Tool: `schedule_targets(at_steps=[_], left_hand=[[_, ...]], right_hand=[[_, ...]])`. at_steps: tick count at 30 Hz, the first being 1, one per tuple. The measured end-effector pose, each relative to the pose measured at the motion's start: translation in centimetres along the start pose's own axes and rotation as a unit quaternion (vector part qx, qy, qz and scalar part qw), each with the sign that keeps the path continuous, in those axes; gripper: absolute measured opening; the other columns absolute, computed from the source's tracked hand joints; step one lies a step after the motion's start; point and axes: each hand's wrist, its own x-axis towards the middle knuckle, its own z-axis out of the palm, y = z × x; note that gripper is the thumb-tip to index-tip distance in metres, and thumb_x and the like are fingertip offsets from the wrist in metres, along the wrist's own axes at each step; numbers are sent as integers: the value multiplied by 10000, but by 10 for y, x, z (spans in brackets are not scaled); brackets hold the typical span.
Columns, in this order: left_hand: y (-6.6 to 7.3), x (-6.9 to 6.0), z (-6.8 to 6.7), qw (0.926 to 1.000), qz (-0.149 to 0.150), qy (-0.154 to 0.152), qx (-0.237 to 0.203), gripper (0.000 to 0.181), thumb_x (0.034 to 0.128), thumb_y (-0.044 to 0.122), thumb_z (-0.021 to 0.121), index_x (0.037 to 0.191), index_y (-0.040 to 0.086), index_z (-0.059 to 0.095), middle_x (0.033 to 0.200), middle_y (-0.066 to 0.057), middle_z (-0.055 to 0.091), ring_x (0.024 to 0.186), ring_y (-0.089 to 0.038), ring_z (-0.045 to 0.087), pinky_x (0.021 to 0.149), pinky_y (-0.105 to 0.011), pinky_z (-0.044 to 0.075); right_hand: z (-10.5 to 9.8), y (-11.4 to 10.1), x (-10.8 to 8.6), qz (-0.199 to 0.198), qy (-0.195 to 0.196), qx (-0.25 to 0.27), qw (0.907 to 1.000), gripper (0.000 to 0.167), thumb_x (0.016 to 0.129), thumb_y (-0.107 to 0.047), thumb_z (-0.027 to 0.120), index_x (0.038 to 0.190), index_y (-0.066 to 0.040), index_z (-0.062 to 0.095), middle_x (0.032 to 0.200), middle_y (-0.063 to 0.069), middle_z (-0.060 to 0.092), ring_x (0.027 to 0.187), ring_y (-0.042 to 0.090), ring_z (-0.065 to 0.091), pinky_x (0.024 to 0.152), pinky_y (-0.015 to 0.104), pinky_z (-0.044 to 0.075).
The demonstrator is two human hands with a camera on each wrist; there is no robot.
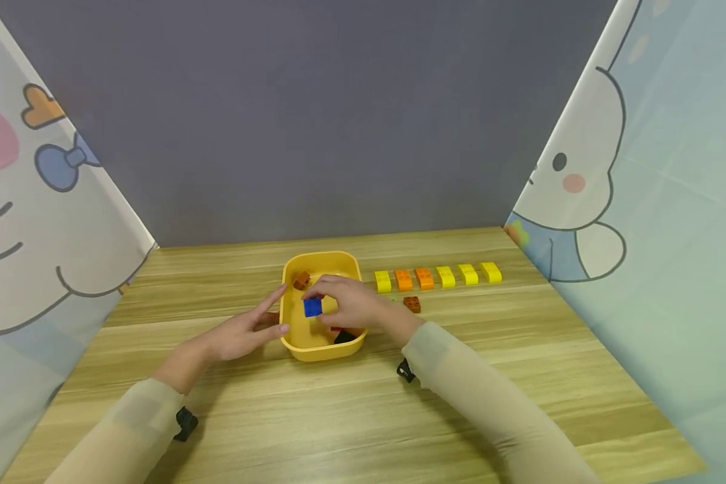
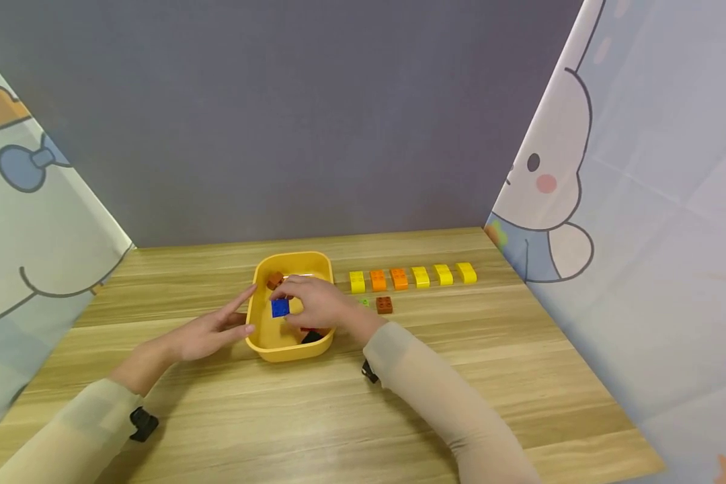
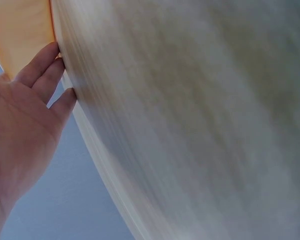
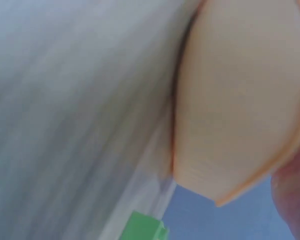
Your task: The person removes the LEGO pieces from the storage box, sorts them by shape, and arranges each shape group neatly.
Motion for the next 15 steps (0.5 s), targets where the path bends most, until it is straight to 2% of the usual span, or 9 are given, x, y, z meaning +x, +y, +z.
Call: schedule_targets(at_steps=[3, 8, 15], left_hand=[[1, 1, 0, 10000, -36, 9, 39, 881, 1126, 617, 513, 1775, 390, -38, 1677, -202, 519, 1517, -487, 530, 1207, -742, 414], [1, 2, 0, 9999, -99, -18, 37, 896, 1114, 631, 531, 1771, 409, -36, 1691, -213, 497, 1539, -479, 508, 1228, -725, 401], [1, 1, -1, 10000, -27, -23, -16, 907, 1116, 595, 558, 1779, 373, -20, 1684, -252, 489, 1536, -490, 506, 1226, -712, 415]], right_hand=[[-10, 5, -11, -68, 275, 589, 9979, 454, 1035, -204, 769, 1478, -185, 670, 1426, 4, 674, 1291, 188, 641, 1154, 432, 553], [-25, 18, -36, -225, 694, 1122, 9910, 411, 1020, -93, 783, 1420, -136, 704, 1394, 72, 677, 1157, 209, 668, 1039, 477, 619], [-40, 47, -76, 148, 1047, 1468, 9835, 439, 999, -22, 796, 1428, -62, 711, 1407, 143, 635, 1078, 257, 680, 955, 445, 656]])
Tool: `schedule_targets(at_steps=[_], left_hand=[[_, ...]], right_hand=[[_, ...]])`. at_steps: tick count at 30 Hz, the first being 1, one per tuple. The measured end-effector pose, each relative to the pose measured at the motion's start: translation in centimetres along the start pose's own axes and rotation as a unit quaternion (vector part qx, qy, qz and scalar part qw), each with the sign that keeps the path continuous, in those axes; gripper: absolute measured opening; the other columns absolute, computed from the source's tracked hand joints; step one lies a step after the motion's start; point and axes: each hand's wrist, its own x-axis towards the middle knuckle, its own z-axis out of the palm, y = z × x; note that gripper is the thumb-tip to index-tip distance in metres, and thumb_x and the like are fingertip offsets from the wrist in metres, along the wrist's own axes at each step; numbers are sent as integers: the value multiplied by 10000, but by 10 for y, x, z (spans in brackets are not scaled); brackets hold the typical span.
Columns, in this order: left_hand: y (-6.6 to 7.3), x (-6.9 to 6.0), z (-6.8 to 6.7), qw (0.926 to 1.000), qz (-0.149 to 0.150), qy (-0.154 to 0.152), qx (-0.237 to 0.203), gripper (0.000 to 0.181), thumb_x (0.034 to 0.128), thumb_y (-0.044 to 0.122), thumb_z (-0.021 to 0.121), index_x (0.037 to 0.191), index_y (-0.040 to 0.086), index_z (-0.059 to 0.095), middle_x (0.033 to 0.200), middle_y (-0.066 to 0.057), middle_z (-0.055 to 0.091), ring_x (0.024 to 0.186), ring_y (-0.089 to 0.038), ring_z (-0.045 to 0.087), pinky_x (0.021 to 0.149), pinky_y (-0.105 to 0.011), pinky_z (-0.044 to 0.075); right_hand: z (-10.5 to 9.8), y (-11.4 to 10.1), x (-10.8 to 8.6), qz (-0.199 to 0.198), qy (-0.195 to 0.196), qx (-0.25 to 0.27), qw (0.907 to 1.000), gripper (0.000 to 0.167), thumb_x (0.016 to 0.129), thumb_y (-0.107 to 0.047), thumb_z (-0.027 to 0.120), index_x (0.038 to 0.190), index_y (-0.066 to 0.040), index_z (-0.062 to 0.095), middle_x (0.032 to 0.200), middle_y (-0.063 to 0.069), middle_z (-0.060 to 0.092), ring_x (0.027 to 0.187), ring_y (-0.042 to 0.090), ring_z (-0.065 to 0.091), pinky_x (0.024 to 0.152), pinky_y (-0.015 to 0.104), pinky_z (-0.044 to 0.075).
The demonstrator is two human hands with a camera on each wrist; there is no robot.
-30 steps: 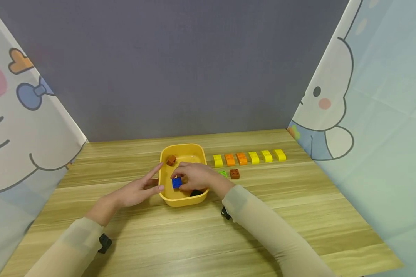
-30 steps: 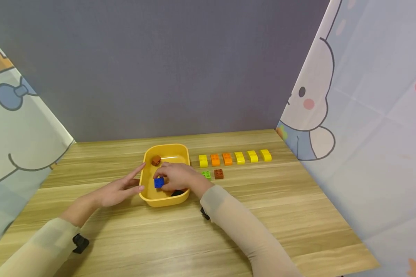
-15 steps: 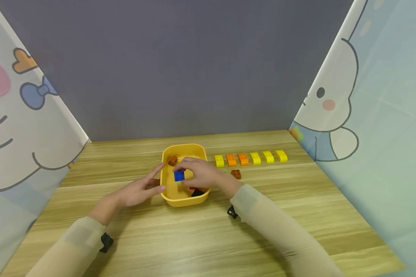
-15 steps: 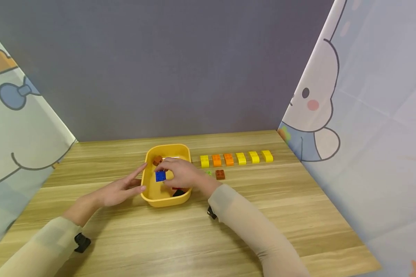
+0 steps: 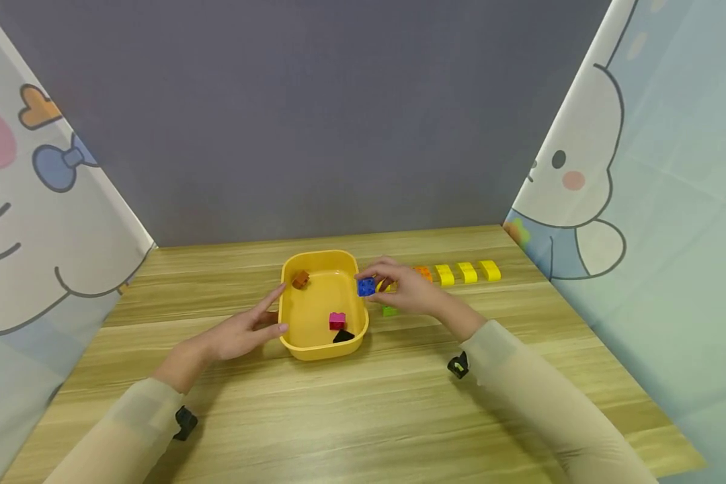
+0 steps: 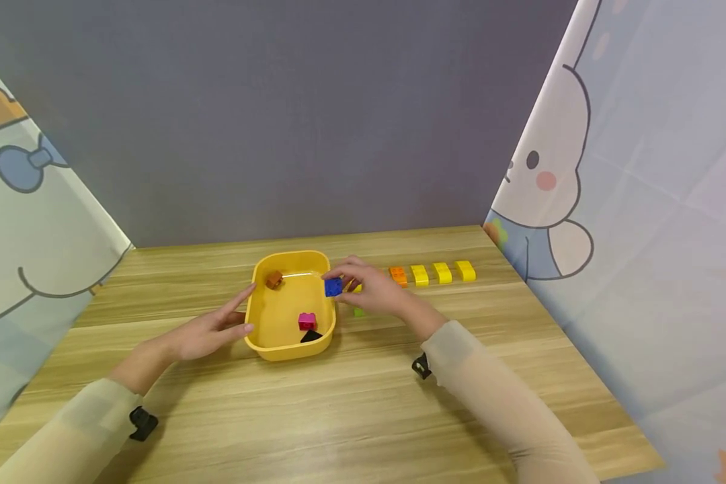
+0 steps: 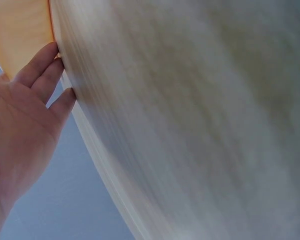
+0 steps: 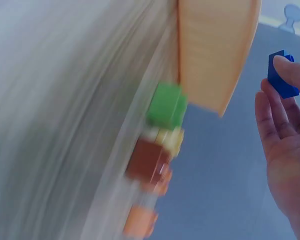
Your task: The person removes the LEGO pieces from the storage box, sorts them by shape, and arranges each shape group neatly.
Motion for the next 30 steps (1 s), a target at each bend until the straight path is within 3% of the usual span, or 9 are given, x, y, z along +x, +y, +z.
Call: schedule_targets(at_steps=[7, 15, 23, 30], left_hand=[[0, -2, 0, 10000, 46, 11, 30, 905, 1117, 579, 568, 1778, 377, -17, 1671, -249, 507, 1515, -484, 533, 1220, -717, 419], [0, -2, 0, 9999, 32, 50, 99, 907, 1115, 590, 564, 1783, 356, -4, 1668, -247, 513, 1517, -490, 528, 1222, -728, 407], [-1, -1, 0, 9999, 80, 54, 112, 909, 1115, 582, 569, 1783, 352, -3, 1659, -252, 522, 1510, -489, 537, 1226, -732, 400], [-1, -1, -1, 9999, 60, 59, 137, 904, 1114, 591, 563, 1780, 369, -6, 1656, -248, 528, 1516, -488, 530, 1235, -732, 385]], right_hand=[[-23, 19, -35, 472, 378, -314, 9977, 443, 987, -53, 820, 1420, -75, 726, 1405, 158, 633, 1092, 279, 698, 955, 445, 651], [-46, 46, -65, 882, 464, -679, 9927, 457, 996, -19, 794, 1443, -55, 709, 1416, 178, 632, 1126, 325, 702, 954, 494, 646], [-56, 69, -83, 1378, 203, -960, 9856, 410, 1007, -7, 770, 1409, -69, 717, 1301, 164, 685, 1107, 318, 737, 892, 413, 642], [-58, 78, -87, 1778, -234, -989, 9788, 367, 1027, -76, 770, 1391, -63, 723, 1290, 159, 731, 1103, 289, 746, 935, 453, 646]])
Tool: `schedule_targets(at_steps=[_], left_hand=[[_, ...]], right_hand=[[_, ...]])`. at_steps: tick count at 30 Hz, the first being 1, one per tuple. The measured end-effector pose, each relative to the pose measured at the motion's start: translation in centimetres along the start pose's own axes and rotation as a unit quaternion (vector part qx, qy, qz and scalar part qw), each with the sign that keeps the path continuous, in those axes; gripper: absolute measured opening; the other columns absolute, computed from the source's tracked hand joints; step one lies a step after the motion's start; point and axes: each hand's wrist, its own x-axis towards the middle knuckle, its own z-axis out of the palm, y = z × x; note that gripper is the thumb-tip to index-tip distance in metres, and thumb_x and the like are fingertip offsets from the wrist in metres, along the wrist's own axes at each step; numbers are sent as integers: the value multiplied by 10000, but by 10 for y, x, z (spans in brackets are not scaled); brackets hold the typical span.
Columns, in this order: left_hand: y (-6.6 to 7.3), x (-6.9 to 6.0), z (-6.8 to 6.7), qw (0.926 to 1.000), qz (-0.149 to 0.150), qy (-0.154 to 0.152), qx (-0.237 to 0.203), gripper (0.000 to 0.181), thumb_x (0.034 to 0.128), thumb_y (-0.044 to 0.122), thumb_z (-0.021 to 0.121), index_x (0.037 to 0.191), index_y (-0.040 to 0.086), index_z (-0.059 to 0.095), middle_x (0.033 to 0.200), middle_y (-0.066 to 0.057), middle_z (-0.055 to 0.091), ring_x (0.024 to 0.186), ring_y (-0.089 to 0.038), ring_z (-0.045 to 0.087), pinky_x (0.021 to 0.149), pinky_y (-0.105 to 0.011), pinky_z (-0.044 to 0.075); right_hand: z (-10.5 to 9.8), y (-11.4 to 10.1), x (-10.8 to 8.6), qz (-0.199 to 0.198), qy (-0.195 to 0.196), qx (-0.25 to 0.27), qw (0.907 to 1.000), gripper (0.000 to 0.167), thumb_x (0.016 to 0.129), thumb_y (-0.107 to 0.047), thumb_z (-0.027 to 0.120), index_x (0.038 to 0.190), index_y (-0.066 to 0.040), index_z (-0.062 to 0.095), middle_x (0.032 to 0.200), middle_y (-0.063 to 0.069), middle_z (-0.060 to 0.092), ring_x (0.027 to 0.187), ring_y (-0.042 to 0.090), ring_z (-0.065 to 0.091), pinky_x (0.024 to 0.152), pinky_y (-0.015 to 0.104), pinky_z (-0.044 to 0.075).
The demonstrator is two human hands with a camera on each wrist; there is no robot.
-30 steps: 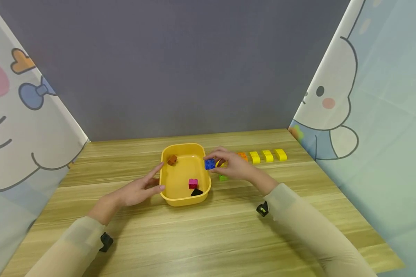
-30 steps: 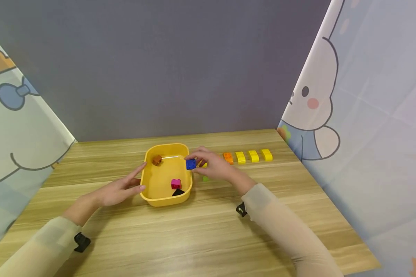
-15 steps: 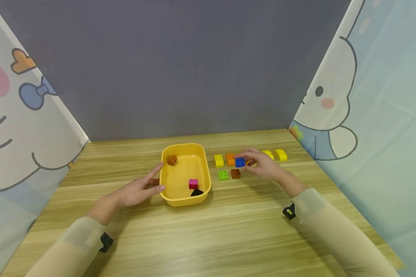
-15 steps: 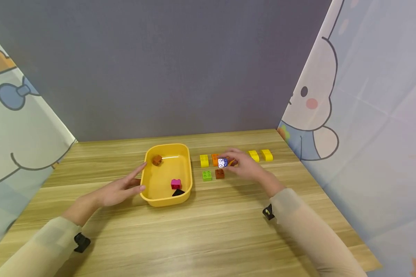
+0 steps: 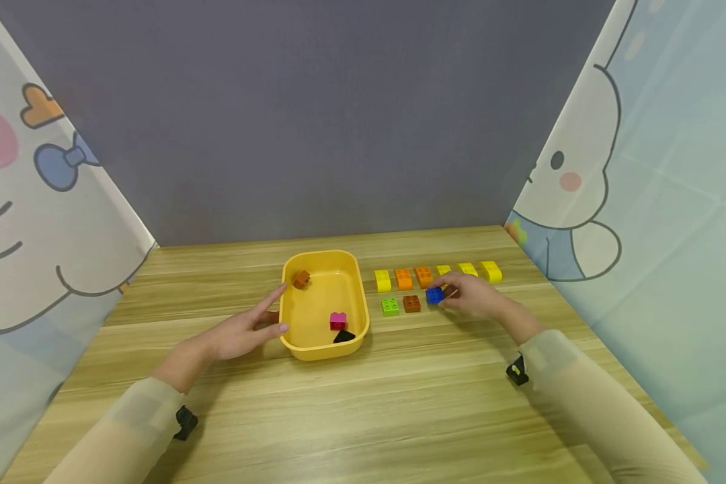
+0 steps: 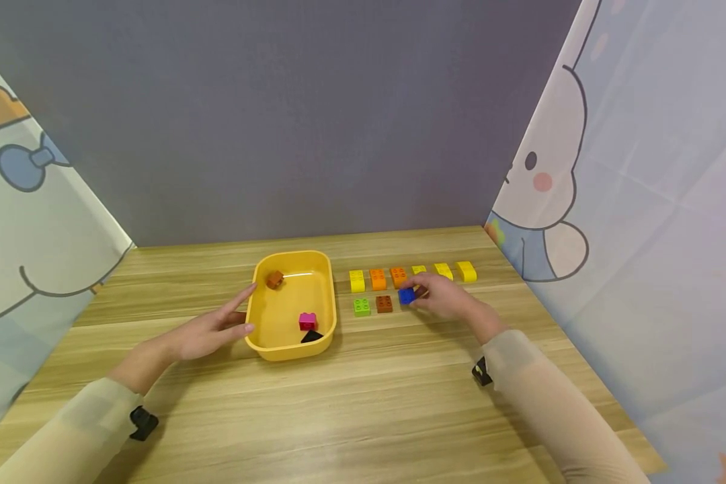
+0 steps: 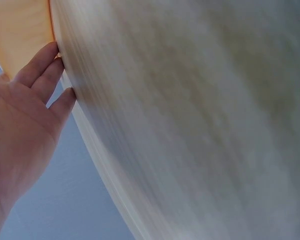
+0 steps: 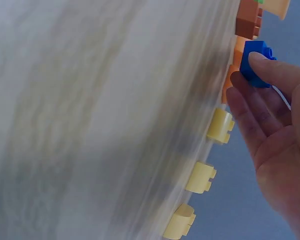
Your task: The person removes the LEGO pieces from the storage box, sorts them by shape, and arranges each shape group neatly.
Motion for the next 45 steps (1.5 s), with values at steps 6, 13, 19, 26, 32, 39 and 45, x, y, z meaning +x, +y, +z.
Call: schedule_targets(at_steps=[6, 13, 19, 26, 32, 39, 45], left_hand=[[1, 0, -1, 10000, 5, -15, -29, 905, 1114, 585, 568, 1781, 366, -4, 1665, -249, 516, 1526, -495, 516, 1240, -739, 373], [1, 0, 0, 10000, 19, -16, -41, 909, 1115, 579, 572, 1781, 366, -8, 1662, -250, 519, 1522, -490, 522, 1240, -734, 377], [2, 0, 0, 10000, -49, -12, -25, 899, 1113, 597, 562, 1776, 392, -9, 1667, -244, 516, 1523, -495, 520, 1235, -748, 371], [2, -1, 0, 10000, -47, -12, -2, 898, 1116, 598, 554, 1777, 385, -15, 1669, -249, 510, 1520, -496, 523, 1237, -743, 373], [1, 0, 1, 10000, -72, 18, 38, 900, 1113, 611, 551, 1778, 380, -9, 1661, -235, 528, 1519, -491, 526, 1231, -748, 378], [0, 1, 2, 10000, -53, 42, -14, 910, 1110, 606, 562, 1783, 354, 4, 1661, -229, 530, 1520, -485, 527, 1234, -746, 376], [-1, 2, 2, 10000, -27, 44, -3, 901, 1116, 596, 556, 1783, 355, 1, 1655, -239, 533, 1516, -488, 530, 1234, -744, 377]], right_hand=[[4, 2, 4, 155, -309, -11, 9994, 369, 1029, -113, 771, 1389, -49, 720, 1273, 155, 754, 1102, 274, 736, 980, 496, 637], [4, 0, 6, 173, -354, -219, 9990, 415, 1037, -105, 745, 1440, -22, 689, 1259, 174, 753, 1091, 287, 729, 980, 514, 630], [5, 1, 8, 154, -367, -247, 9989, 453, 1041, -96, 731, 1480, -10, 661, 1296, 193, 740, 1106, 283, 719, 984, 509, 623], [6, 3, 8, 88, -346, -278, 9990, 471, 1035, -92, 738, 1494, -23, 655, 1276, 172, 733, 1080, 255, 698, 970, 500, 619], [7, 5, 8, 70, -346, -320, 9989, 477, 1035, -95, 740, 1499, -28, 653, 1307, 191, 710, 1108, 274, 696, 989, 514, 618], [5, 4, 8, -17, -285, -304, 9991, 487, 1025, -93, 767, 1498, -51, 659, 1325, 200, 671, 1145, 313, 686, 959, 493, 620], [1, -4, 8, -282, 108, -343, 9990, 484, 1016, -107, 776, 1475, -15, 652, 1392, 231, 637, 1190, 360, 684, 970, 515, 633]])
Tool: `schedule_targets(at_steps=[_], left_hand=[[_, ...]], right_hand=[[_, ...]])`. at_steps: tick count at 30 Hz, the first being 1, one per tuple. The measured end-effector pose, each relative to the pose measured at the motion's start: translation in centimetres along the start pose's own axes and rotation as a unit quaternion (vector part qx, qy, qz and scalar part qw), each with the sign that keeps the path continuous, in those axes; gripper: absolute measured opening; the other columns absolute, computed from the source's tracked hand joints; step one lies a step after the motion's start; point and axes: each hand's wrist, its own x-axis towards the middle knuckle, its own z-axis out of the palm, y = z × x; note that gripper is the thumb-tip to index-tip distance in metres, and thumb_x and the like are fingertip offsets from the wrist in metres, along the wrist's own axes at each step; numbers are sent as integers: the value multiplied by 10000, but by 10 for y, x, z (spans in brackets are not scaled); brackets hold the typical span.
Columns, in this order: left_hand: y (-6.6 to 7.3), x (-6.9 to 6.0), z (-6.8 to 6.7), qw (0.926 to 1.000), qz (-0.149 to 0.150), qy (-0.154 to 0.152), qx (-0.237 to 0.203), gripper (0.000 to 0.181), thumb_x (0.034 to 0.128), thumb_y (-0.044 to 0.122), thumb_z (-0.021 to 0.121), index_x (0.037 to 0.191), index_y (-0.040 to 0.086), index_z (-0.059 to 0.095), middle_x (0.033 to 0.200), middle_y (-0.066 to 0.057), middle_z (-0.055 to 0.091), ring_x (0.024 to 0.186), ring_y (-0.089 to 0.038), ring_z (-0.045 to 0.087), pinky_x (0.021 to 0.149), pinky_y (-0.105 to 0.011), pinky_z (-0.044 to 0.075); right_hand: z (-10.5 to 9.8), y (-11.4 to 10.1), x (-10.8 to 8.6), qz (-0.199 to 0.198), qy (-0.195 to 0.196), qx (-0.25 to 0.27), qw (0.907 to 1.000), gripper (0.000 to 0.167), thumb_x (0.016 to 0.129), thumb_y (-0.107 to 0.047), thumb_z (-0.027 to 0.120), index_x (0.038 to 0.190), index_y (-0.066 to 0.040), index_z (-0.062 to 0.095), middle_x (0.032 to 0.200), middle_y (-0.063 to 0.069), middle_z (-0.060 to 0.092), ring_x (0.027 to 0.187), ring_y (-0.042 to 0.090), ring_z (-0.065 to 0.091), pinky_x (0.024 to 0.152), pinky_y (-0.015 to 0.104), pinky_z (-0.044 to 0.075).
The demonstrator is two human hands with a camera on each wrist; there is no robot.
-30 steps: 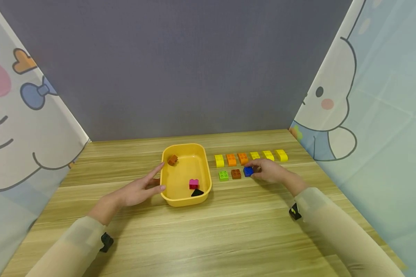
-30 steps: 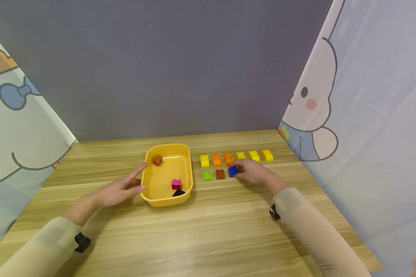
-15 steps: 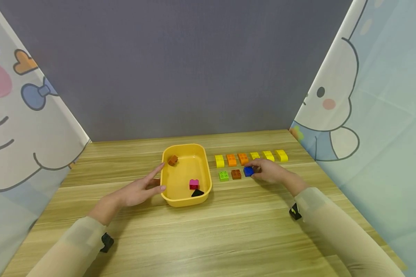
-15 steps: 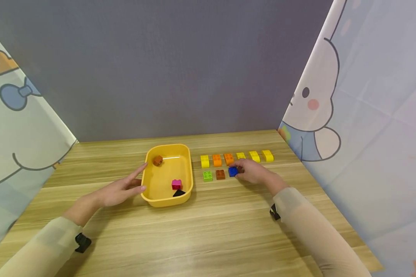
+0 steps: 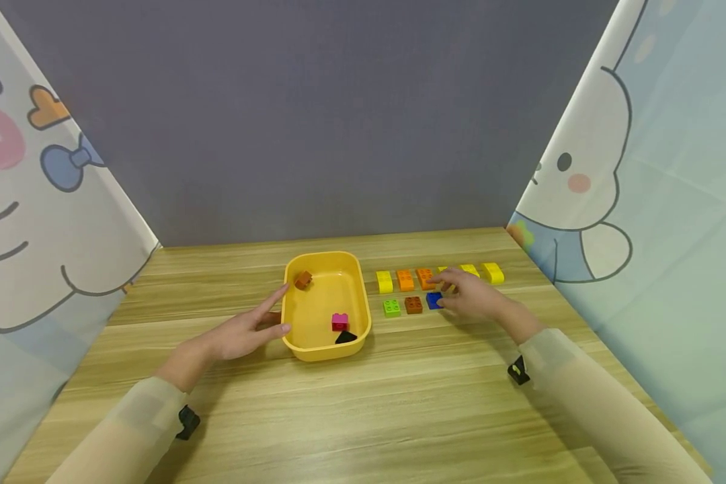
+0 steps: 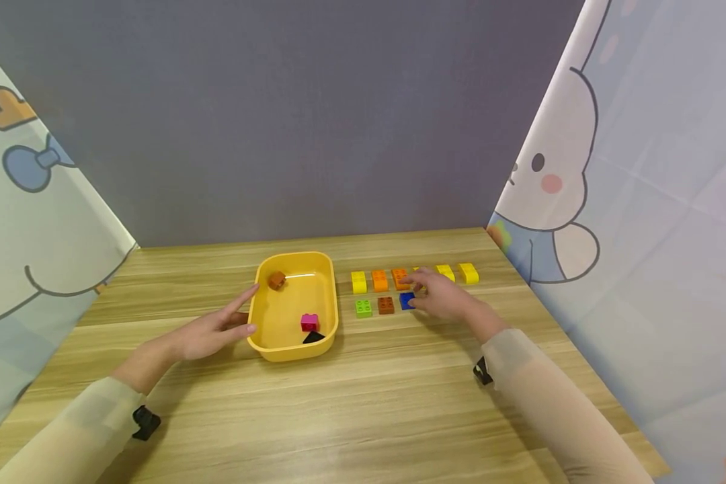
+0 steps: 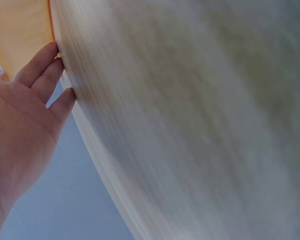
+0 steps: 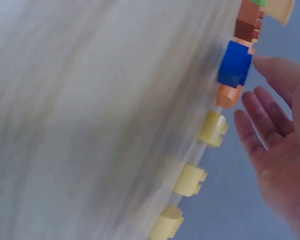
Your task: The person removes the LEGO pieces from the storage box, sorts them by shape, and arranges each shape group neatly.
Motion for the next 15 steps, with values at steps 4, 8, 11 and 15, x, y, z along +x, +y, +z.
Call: schedule_targets(at_steps=[4, 8, 11, 15], left_hand=[[1, 0, 0, 10000, 3, 16, 32, 897, 1118, 596, 551, 1783, 353, 1, 1652, -241, 535, 1510, -487, 537, 1232, -742, 382], [2, -1, -1, 10000, -24, 11, 37, 895, 1118, 599, 549, 1780, 371, -7, 1658, -241, 528, 1515, -490, 530, 1234, -741, 380], [3, -1, -1, 10000, -61, -6, 34, 898, 1115, 608, 549, 1778, 382, -13, 1665, -238, 521, 1524, -495, 518, 1236, -744, 375], [4, -2, 0, 10000, -79, -15, 26, 900, 1114, 612, 549, 1779, 380, -12, 1668, -239, 517, 1530, -496, 510, 1238, -746, 370]], right_hand=[[-4, -13, 3, -173, 294, 22, 9994, 450, 1035, -136, 763, 1461, -25, 666, 1406, 210, 667, 1188, 356, 680, 955, 509, 620], [-3, -33, 10, -542, 433, 260, 9973, 422, 1031, -93, 757, 1437, -7, 679, 1368, 209, 693, 1146, 381, 690, 938, 550, 621], [2, -48, 17, -761, 443, 349, 9955, 424, 1026, -91, 755, 1438, -19, 686, 1349, 190, 701, 1143, 383, 692, 939, 587, 618], [9, -67, 30, -879, 297, 428, 9948, 418, 1039, -143, 756, 1441, -50, 692, 1351, 182, 699, 1162, 368, 685, 969, 582, 612]])
